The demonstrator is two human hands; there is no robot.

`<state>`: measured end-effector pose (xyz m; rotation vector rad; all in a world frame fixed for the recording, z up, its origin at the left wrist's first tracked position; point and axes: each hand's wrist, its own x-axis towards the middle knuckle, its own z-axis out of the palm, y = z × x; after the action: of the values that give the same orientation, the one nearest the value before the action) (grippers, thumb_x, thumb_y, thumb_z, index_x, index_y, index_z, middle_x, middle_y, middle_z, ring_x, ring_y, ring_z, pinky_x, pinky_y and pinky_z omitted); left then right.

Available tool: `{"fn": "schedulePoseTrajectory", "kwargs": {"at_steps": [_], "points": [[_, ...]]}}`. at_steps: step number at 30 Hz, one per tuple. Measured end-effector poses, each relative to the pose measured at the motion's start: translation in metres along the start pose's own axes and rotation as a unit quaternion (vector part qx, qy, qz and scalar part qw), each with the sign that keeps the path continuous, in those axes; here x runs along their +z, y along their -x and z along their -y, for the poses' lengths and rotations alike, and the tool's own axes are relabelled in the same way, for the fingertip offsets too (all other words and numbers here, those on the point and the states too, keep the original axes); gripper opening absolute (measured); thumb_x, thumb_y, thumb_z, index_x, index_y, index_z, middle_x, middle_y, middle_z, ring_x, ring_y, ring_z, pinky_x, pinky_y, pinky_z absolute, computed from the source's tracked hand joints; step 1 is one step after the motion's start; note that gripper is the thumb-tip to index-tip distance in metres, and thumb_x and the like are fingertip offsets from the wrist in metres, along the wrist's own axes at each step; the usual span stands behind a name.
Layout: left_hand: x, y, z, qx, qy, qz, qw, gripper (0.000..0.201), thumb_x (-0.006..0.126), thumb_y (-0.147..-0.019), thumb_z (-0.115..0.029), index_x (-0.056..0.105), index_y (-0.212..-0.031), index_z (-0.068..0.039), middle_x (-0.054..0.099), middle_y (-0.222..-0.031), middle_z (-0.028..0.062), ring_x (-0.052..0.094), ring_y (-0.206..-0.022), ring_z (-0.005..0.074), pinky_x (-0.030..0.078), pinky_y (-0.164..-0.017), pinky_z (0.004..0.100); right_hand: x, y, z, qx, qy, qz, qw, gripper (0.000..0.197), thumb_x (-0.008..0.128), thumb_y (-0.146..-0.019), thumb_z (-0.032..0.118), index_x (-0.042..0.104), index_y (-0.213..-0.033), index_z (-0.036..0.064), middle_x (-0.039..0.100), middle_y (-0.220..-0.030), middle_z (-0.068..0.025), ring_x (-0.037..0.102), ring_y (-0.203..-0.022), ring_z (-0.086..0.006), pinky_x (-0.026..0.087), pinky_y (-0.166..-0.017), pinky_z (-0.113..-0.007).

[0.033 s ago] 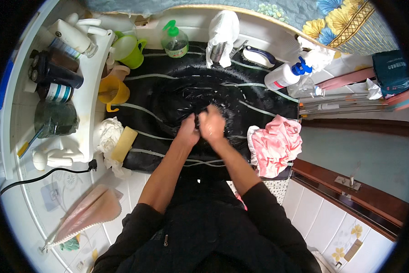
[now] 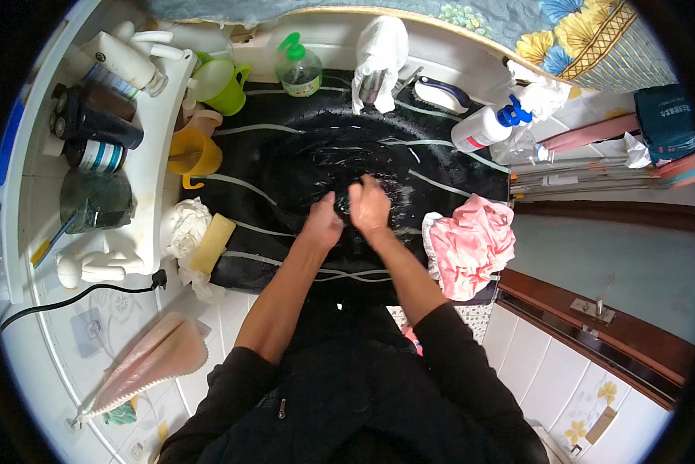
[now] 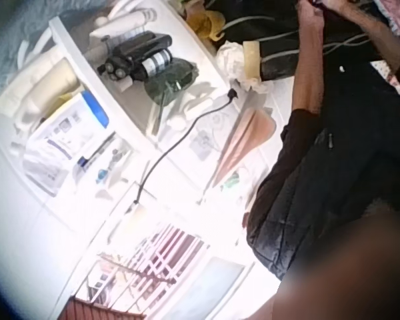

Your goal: The person hand washes a black garment and a pink garment in a sink. They rinse the black item, wring it out, and place it aside. Then they add liquid detergent to the sink and scrub the pink garment in the soapy water.

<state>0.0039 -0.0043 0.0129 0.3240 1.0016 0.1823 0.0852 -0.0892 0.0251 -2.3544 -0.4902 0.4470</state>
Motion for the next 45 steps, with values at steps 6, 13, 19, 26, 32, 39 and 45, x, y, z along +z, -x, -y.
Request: {"fn": "schedulePoseTrajectory", "kwargs": {"at_steps": [6, 13, 19, 26, 32, 39, 45], "points": [[0.000, 0.010, -0.015, -0.042, 0.018, 0.026, 0.999, 0.029, 0.048, -0.105, -0.036, 0.063, -0.115, -0.014, 0.069, -0.107, 0.0026, 0.064, -0.096, 0.0212, 0.050, -0.084, 0.0411, -0.020, 0.011, 0.003, -0.113, -0.085, 0.005, 0.990, 0.044, 0.050, -0.091, 0.022, 0.056, -0.129, 0.0010, 0.060, -0.124, -0.0251, 0.060, -0.111, -0.0431, 0.050, -0.094, -0.048], [0.010, 0.010, -0.011, -0.037, 0.005, 0.007, 0.999, 0.029, 0.051, -0.103, -0.030, 0.064, -0.105, -0.003, 0.066, -0.099, 0.0062, 0.063, -0.090, 0.0208, 0.054, -0.082, 0.0378, 0.008, 0.029, 0.011, -0.208, 0.016, -0.048, 0.977, 0.030, 0.057, -0.086, 0.018, 0.059, -0.109, -0.0019, 0.060, -0.097, -0.0228, 0.058, -0.096, -0.0429, 0.047, -0.086, -0.050], [0.022, 0.063, -0.029, 0.080, -0.215, -0.074, 0.971, 0.035, 0.061, -0.098, -0.027, 0.066, -0.109, 0.005, 0.067, -0.105, 0.0117, 0.063, -0.098, 0.0203, 0.050, -0.085, 0.0328, -0.031, 0.000, -0.005, 0.012, -0.101, 0.206, 0.973, 0.047, 0.056, -0.087, 0.030, 0.065, -0.125, 0.0039, 0.068, -0.116, -0.0253, 0.061, -0.116, -0.0382, 0.043, -0.104, -0.043], [0.013, 0.041, 0.013, 0.190, -0.759, -0.063, 0.619, 0.048, 0.064, -0.091, -0.039, 0.068, -0.108, 0.005, 0.072, -0.101, 0.0237, 0.069, -0.100, 0.0386, 0.052, -0.084, 0.0437, -0.077, 0.000, 0.039, -0.009, -0.083, 0.395, 0.915, 0.089, 0.059, -0.088, 0.061, 0.042, -0.147, -0.0046, 0.048, -0.149, -0.0172, 0.043, -0.140, -0.0294, 0.032, -0.115, -0.036], [0.008, 0.082, -0.009, 0.217, -0.611, 0.268, 0.713, 0.063, 0.068, -0.091, -0.038, 0.054, -0.131, 0.009, 0.065, -0.122, 0.0215, 0.064, -0.111, 0.0279, 0.049, -0.094, 0.0404, -0.061, -0.002, 0.012, 0.089, -0.266, 0.298, 0.912, 0.059, 0.068, -0.084, 0.020, 0.051, -0.137, -0.0005, 0.068, -0.117, -0.0165, 0.064, -0.106, -0.0287, 0.049, -0.093, -0.035], [-0.027, 0.051, -0.066, -0.131, -0.044, 0.113, 0.984, 0.098, 0.063, -0.084, -0.071, 0.045, -0.135, 0.010, 0.057, -0.132, 0.0219, 0.059, -0.119, 0.0327, 0.051, -0.099, 0.0459, -0.081, 0.038, 0.064, -0.136, -0.107, 0.238, 0.956, 0.080, 0.069, -0.081, 0.001, 0.032, -0.152, 0.0071, 0.062, -0.123, -0.0312, 0.062, -0.118, -0.0414, 0.050, -0.097, -0.039], [0.010, 0.043, -0.065, 0.032, 0.040, 0.197, 0.979, 0.051, 0.055, -0.099, -0.045, 0.058, -0.129, -0.003, 0.063, -0.125, 0.0157, 0.063, -0.110, 0.0304, 0.050, -0.101, 0.0420, -0.088, 0.069, 0.103, -0.321, 0.024, 0.238, 0.916, 0.071, 0.077, -0.077, 0.012, 0.046, -0.139, -0.0036, 0.056, -0.131, -0.0290, 0.054, -0.123, -0.0438, 0.045, -0.104, -0.046]]}}
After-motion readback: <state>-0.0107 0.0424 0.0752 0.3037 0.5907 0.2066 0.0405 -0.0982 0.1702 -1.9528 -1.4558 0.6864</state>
